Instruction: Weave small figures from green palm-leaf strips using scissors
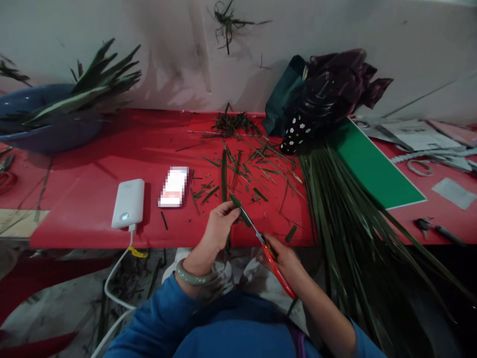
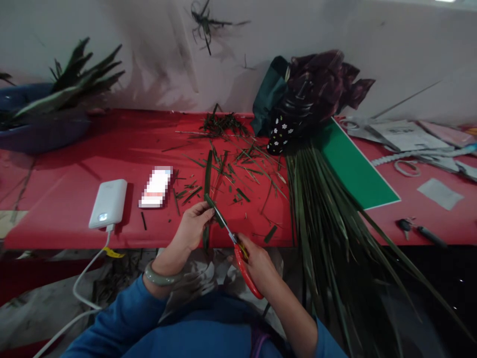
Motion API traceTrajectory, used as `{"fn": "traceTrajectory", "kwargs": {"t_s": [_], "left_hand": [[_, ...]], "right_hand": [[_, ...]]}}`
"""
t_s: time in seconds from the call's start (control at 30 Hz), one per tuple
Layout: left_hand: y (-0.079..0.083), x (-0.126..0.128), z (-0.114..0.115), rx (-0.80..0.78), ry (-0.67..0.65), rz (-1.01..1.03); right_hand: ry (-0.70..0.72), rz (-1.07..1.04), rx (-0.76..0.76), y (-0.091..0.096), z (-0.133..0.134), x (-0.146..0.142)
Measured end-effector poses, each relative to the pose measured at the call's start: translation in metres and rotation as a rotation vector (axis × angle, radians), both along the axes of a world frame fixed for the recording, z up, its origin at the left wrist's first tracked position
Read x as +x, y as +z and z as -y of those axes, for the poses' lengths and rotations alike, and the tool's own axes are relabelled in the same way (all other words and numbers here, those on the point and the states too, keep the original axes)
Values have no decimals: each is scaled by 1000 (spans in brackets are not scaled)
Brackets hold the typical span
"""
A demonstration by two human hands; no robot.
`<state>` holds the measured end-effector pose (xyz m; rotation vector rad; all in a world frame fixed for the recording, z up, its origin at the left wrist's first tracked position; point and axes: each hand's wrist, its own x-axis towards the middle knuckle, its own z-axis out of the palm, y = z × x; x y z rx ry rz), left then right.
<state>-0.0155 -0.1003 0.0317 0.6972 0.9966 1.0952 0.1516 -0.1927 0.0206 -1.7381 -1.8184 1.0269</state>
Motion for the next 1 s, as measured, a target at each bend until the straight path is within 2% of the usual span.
{"fn": "traceTrajectory", "kwargs": {"t_s": [0.4,0.53,0.67,0.87,1.0], "left_hand": [[6,3,4,40,-161,-64],[6,3,4,54,-186,-110],[3,4,6,77,-268,-150],[2,5,8,93,-348,-176],[2,6,8,90,-401,-198]], "right_hand": [[-8,21,74,-3,0,1],[0,7,86,-3,1,1],[-15,17,94,-4,1,1],[-37,-25,57,-3,0,1],[-90,-43,-12,-9,3,-1]]}}
